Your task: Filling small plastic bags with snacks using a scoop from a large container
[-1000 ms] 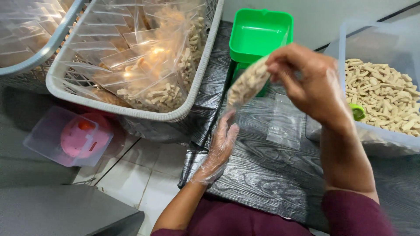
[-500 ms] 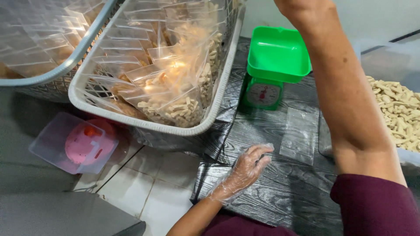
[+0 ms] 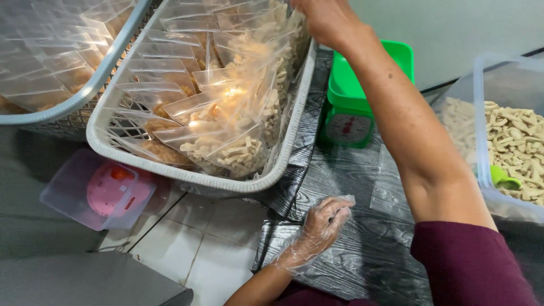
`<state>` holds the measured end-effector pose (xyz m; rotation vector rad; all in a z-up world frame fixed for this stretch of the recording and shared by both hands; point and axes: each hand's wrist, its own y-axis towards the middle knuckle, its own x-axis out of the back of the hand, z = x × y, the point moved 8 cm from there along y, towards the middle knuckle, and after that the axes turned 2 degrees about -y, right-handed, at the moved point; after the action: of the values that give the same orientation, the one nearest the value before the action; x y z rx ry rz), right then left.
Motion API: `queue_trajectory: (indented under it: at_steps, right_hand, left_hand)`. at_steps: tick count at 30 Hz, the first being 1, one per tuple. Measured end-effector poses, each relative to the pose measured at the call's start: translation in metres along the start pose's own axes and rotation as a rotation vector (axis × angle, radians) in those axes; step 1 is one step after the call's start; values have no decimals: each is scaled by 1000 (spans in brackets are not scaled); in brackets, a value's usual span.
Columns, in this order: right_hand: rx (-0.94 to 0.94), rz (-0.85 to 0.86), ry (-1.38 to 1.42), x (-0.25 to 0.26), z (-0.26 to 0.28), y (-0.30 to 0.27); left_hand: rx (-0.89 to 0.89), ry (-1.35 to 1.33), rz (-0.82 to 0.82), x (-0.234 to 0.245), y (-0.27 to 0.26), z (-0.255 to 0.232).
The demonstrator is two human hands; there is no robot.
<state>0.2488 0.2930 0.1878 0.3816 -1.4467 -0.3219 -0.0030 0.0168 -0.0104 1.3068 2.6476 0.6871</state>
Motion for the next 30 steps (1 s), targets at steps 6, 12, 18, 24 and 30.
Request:
queue_trajectory:
  at_steps: [6,12,18,24,30]
  right_hand:
    - [-90,118,-59,-9,22,-15]
    - [-14,-137,44,58,56,-79]
    - [27,-78,352,99,119,-249]
    - [-302,499,106,-28,68,-432]
    - [-290,271,-47,-47,61,-496]
  left_hand:
    - [-77,78,-53,3,1,-3]
    - [-97,122,-66,6,-3,7]
    - [10,61,-55,8,-2,18]
    - [68,103,-46,7,3,18]
    - [111,113,-93,-1,3,25]
